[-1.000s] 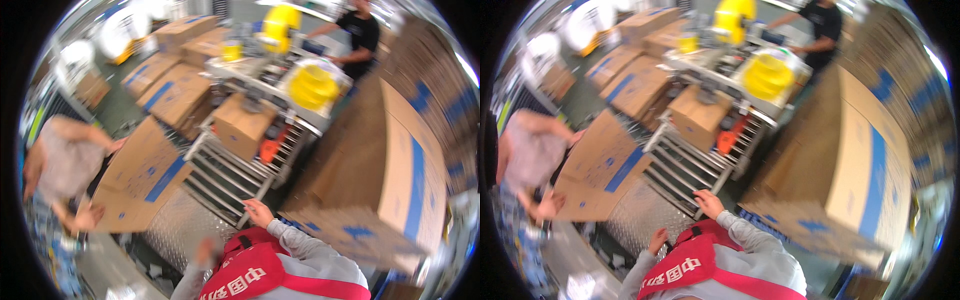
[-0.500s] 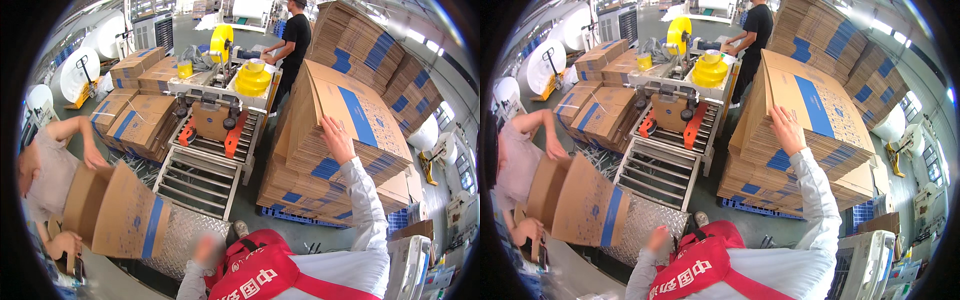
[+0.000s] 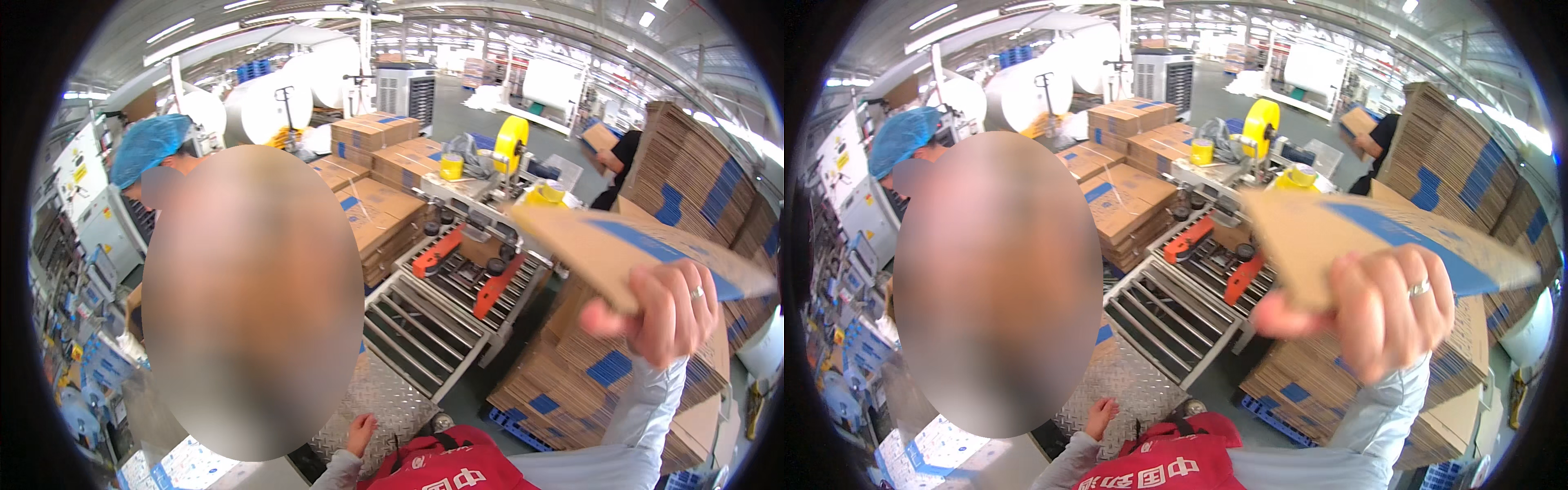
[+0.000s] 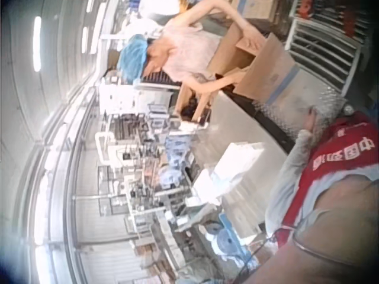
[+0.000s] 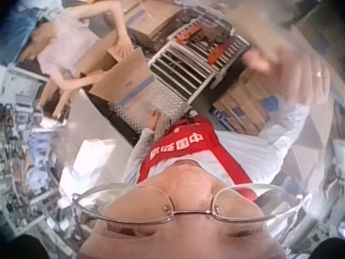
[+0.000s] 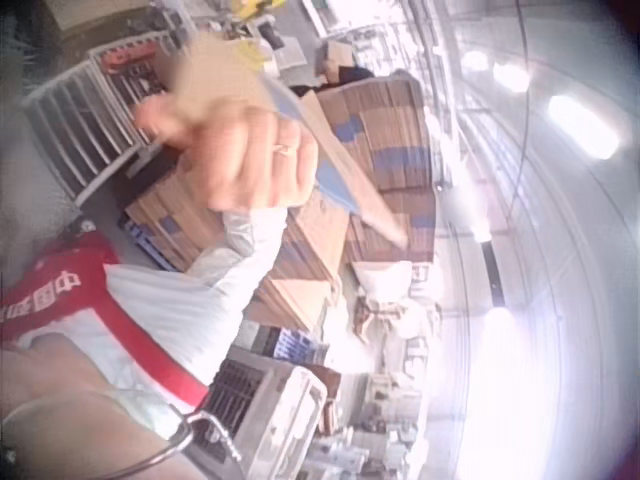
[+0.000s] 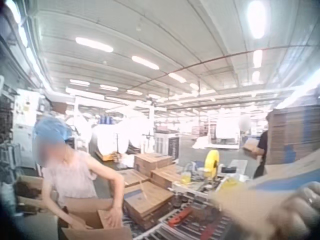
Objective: The person picks up multiple tissue packs from a table, stacks them, and places them into a cardboard box. The person then moves the box onto a conveyor belt and repeats the process with additional boxes.
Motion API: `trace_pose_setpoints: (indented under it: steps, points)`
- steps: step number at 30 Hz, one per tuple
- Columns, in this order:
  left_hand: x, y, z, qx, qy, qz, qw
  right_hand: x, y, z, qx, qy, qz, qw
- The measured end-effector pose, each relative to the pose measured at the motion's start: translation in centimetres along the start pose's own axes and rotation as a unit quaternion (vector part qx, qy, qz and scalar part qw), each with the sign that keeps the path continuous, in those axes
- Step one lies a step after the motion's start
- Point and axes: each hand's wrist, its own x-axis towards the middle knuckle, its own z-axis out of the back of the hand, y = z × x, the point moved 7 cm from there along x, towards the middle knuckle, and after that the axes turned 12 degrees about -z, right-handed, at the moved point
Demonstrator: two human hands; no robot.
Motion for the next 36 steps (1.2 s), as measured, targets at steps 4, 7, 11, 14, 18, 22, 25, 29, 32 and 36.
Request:
trace_pose_setpoints:
  steps: [4,7,11,14,18,22,25,29,32,36]
  points:
    - [3.0,-4.0,-3.8,-0.245,-0.144,-0.034,0.958,2.9,1.8,-1.7,0.200,0.052,-0.007,0.978]
    - [0.2,-6.7,2.9,-0.338,-0.365,-0.102,0.862,-2.6,0.1,-10.8,0.431,-0.030,-0.141,0.891]
    - [-4.9,-16.7,8.4,-0.240,-0.466,-0.185,0.831,-20.3,-1.2,-24.2,0.532,-0.080,-0.467,0.702]
    - [-10.6,-22.1,10.7,-0.073,-0.452,-0.254,0.852,-35.7,6.1,-33.3,0.496,0.101,-0.671,0.542]
    - [-12.6,-25.3,10.7,0.073,-0.509,-0.117,0.850,-42.7,14.2,-34.5,0.536,0.185,-0.723,0.394]
    - [-14.1,-26.1,13.5,0.169,-0.582,-0.167,0.778,-35.5,16.8,-33.0,0.585,0.276,-0.676,0.352]
    - [-13.1,-27.8,12.8,0.213,-0.560,0.027,0.800,-36.6,16.9,-35.3,0.691,0.291,-0.595,0.290]
    - [-9.8,-34.2,4.8,0.325,-0.400,0.126,0.848,-39.2,12.9,-42.7,0.786,0.354,-0.498,0.096]
    - [-6.3,-27.5,0.4,0.439,-0.241,0.132,0.855,-35.1,15.3,-43.0,0.848,0.442,-0.291,0.018]
    - [0.1,-28.2,-15.7,0.249,0.009,0.191,0.950,-38.2,22.0,-44.3,0.703,0.502,-0.373,0.338]
